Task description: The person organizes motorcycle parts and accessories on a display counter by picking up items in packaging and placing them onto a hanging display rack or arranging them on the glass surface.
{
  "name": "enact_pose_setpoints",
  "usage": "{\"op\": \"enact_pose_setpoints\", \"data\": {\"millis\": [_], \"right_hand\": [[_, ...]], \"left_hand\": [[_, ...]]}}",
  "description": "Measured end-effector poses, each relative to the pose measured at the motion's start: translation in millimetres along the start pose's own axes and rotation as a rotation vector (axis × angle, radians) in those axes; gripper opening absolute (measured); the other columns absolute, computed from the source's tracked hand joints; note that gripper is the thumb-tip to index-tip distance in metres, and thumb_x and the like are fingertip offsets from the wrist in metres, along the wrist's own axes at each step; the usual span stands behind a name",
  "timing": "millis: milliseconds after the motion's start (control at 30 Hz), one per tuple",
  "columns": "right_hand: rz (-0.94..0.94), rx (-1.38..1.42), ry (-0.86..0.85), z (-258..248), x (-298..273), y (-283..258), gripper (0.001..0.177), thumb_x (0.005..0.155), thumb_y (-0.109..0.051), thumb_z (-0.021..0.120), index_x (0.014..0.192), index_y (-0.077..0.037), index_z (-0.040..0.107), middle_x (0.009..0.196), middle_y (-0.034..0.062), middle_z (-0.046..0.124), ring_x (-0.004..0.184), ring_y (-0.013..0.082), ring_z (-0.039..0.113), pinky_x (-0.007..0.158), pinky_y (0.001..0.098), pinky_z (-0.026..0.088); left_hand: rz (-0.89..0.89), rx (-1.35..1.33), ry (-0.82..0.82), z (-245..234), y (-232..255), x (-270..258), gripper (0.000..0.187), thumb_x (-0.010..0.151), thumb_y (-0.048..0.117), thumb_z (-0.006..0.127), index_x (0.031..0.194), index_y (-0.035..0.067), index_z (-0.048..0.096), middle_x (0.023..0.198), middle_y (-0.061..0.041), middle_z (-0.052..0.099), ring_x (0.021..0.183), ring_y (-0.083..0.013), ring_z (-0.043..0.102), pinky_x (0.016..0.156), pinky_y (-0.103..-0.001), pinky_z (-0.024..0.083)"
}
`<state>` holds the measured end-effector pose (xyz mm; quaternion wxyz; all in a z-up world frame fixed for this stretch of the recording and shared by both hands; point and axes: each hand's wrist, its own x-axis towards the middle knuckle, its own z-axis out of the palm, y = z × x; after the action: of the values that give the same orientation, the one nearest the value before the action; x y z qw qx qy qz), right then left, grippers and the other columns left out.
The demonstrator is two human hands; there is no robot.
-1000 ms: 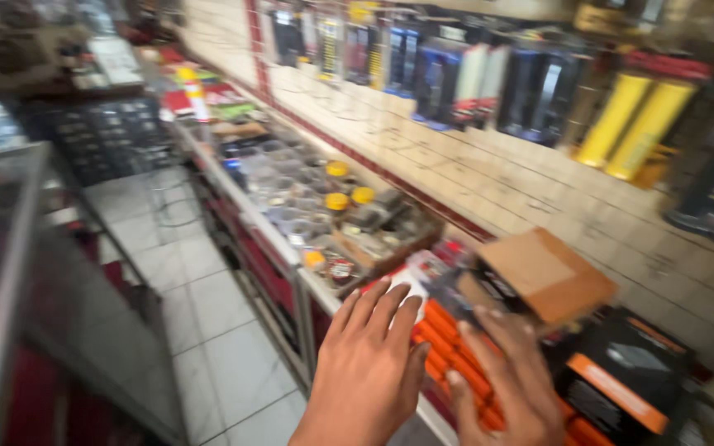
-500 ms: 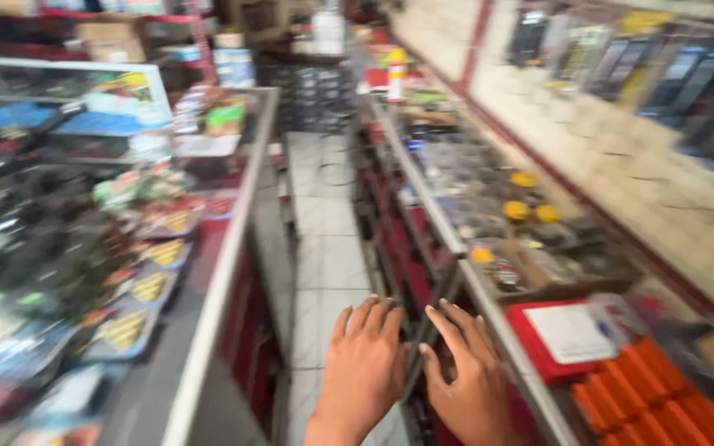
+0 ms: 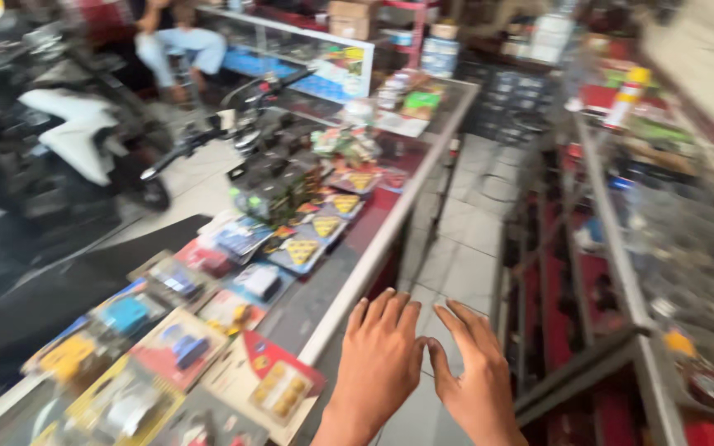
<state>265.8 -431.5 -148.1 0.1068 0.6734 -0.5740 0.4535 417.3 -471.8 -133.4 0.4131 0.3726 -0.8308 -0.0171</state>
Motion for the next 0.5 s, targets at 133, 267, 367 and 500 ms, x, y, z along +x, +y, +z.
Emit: {"op": "enact_pose_setpoints", "data": {"millis": [133, 267, 367, 500], "right_hand": [[-0.061, 0.142, -0.093, 23, 14, -10, 0.045, 0.081, -0.009, 0.073, 0.126, -0.005, 0.066, 0.13, 0.0184, 0.066, 0.118, 0.04, 0.061, 0.099, 0.0463, 0.05], [-0.115, 0.246, -0.186, 47, 28, -27, 0.044, 0.083, -0.01, 0.072, 0.127, -0.005, 0.067, 0.13, 0.0173, 0.066, 0.118, 0.0391, 0.062, 0.105, 0.0486, 0.046], [-0.181, 0.33, -0.253, 62, 32, -38, 0.044, 0.084, -0.011, 0.072, 0.128, -0.005, 0.066, 0.13, 0.0162, 0.067, 0.117, 0.0382, 0.062, 0.11, 0.0502, 0.043], [-0.258, 0.42, -0.317, 85, 36, -54, 0.043, 0.086, -0.012, 0.071, 0.129, -0.005, 0.066, 0.13, 0.0157, 0.066, 0.118, 0.0384, 0.061, 0.111, 0.0495, 0.042]], "left_hand": [[-0.119, 0.081, 0.04, -17, -14, -10, 0.042, 0.084, 0.016, 0.069, 0.122, -0.001, 0.061, 0.131, -0.018, 0.064, 0.13, -0.0367, 0.054, 0.109, -0.053, 0.038], [-0.223, 0.191, 0.087, -33, -28, -20, 0.045, 0.083, 0.018, 0.07, 0.123, -0.002, 0.062, 0.131, -0.019, 0.063, 0.129, -0.038, 0.054, 0.108, -0.055, 0.037], [-0.291, 0.243, 0.113, -43, -35, -33, 0.045, 0.082, 0.017, 0.071, 0.122, -0.001, 0.062, 0.131, -0.018, 0.063, 0.13, -0.0378, 0.054, 0.109, -0.053, 0.038], [-0.396, 0.312, 0.148, -63, -42, -46, 0.046, 0.081, 0.016, 0.072, 0.123, 0.001, 0.062, 0.13, -0.017, 0.064, 0.129, -0.037, 0.055, 0.109, -0.049, 0.04]]}}
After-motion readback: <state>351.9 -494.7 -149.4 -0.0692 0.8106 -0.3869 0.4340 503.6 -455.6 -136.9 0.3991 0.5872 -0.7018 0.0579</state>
